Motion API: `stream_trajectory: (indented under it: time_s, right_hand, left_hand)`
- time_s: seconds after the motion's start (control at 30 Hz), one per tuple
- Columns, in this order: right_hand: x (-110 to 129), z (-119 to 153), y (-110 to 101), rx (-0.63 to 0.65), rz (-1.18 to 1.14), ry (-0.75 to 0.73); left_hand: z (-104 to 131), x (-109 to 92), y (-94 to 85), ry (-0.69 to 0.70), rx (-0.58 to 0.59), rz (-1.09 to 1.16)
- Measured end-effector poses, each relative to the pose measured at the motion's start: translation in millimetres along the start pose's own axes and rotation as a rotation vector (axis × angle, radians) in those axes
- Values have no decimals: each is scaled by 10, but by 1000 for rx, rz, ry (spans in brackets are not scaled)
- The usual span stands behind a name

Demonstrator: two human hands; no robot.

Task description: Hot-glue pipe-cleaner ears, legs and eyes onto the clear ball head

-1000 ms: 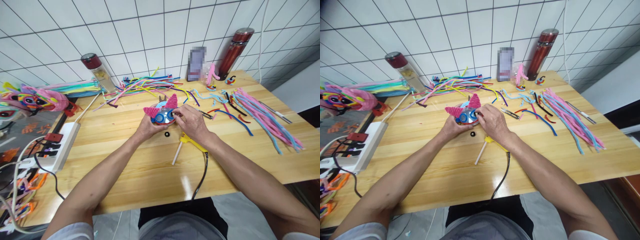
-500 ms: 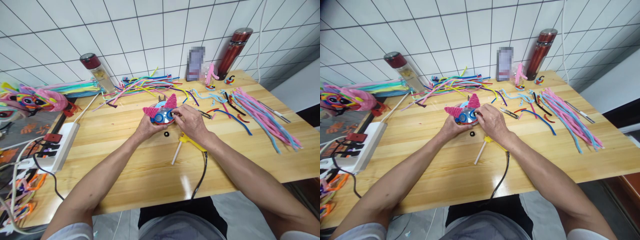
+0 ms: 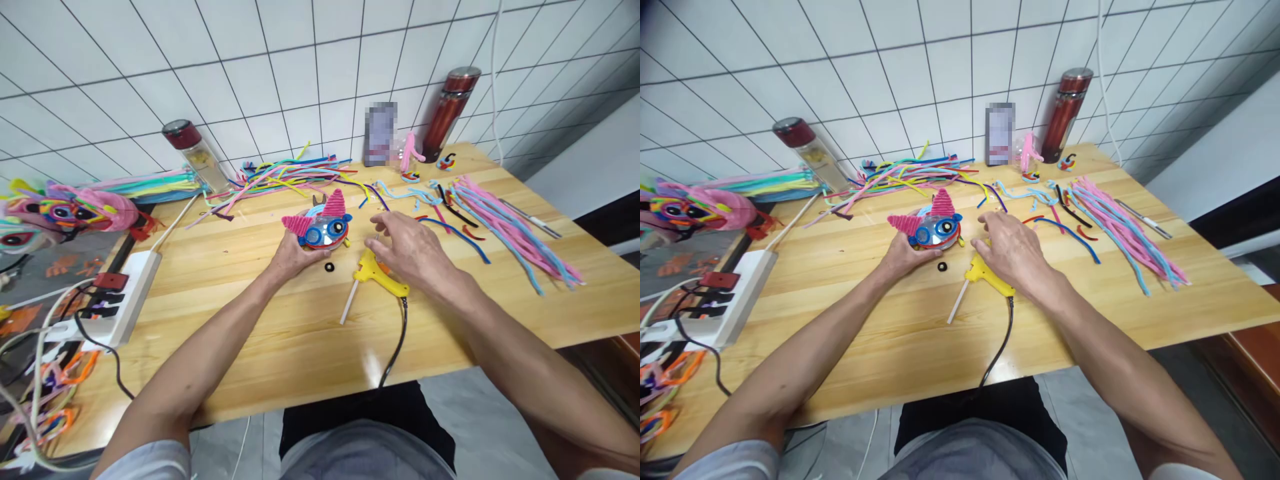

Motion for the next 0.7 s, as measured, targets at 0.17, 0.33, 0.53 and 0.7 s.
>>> stream_trajectory:
  time_s: [0.17, 0.33, 0.53, 0.7]
  right_hand:
    - [-70, 519, 138, 342, 138, 194]
    - [30, 666, 367, 436, 137, 217]
    - [-71, 664, 464, 353, 77, 208]
    - [-237, 940, 317, 148, -206, 153]
  left_hand:
    - [-20, 2, 9, 4, 14, 8]
    - [-29, -15, 25, 30, 21, -7]
    - [-30, -20, 54, 81, 2, -41]
    - [-27, -75, 56, 155, -44, -53]
Point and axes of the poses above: each hand's wrist, its own z-axis away from the middle knuckle, its own y-axis out of the palm, x = y × z, the point moved 6 cm from there along -z, towards the middle knuckle, and after that the axes turned 6 degrees about -y, right-handed, at the moved point
